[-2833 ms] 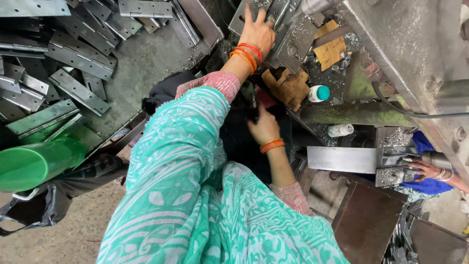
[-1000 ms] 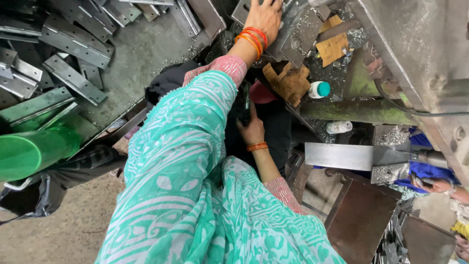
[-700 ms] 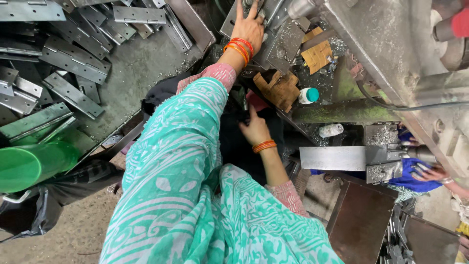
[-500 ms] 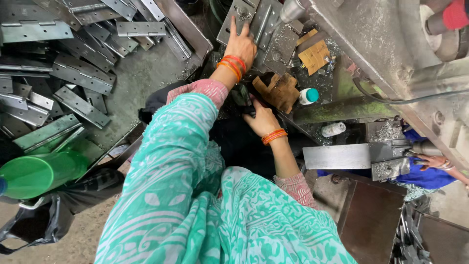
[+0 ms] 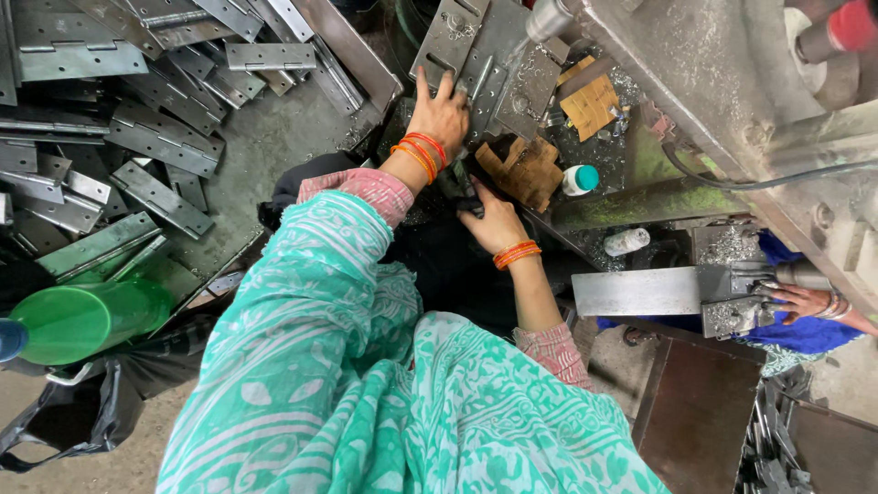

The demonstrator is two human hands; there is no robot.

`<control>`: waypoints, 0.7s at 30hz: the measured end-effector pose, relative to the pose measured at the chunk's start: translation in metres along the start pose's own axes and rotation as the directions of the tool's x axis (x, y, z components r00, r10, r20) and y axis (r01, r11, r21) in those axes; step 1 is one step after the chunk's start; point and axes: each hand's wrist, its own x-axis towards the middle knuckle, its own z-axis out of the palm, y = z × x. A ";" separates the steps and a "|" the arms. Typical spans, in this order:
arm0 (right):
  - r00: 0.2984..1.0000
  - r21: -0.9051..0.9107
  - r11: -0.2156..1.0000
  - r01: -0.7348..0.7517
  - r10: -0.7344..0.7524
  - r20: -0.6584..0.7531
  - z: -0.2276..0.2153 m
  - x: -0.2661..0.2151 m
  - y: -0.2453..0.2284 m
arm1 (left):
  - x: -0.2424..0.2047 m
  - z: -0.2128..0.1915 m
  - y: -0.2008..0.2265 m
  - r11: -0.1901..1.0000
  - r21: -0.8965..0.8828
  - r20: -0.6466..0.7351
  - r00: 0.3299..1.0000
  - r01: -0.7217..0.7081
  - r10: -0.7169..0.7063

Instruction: The person repeatedly picks up metal hinge pieces from a pile, places them into a press machine, and operates the lever to process them. The processed pieces are then removed and placed back into the pile. This cycle is repeated continuously throughout the clip.

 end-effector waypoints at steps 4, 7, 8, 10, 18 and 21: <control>0.998 0.009 0.999 -0.039 0.039 0.040 -0.002 0.000 -0.004 | 0.001 0.002 -0.003 0.999 0.042 -0.064 0.998 -0.021 0.023; 0.992 0.015 0.995 -0.102 0.100 0.078 -0.004 0.001 -0.005 | -0.003 -0.012 -0.001 0.997 -0.017 -0.001 0.997 -0.079 0.079; 0.986 0.016 0.990 -0.139 0.137 0.099 -0.006 0.001 -0.003 | -0.005 -0.018 -0.002 0.996 -0.030 -0.084 0.993 -0.083 0.081; 0.988 -0.016 0.992 -0.122 0.123 0.091 -0.009 0.003 0.003 | -0.007 -0.028 -0.004 0.994 -0.055 -0.247 0.966 -0.094 0.078; 0.934 0.584 0.802 -0.128 0.296 -0.202 -0.033 0.043 0.053 | 0.004 -0.019 -0.023 0.595 -0.803 -0.383 0.803 -0.044 -0.457; 0.921 0.816 0.577 0.016 0.309 -0.237 -0.040 0.063 0.069 | 0.026 0.005 -0.021 0.210 -0.977 -0.147 0.822 -0.034 -0.550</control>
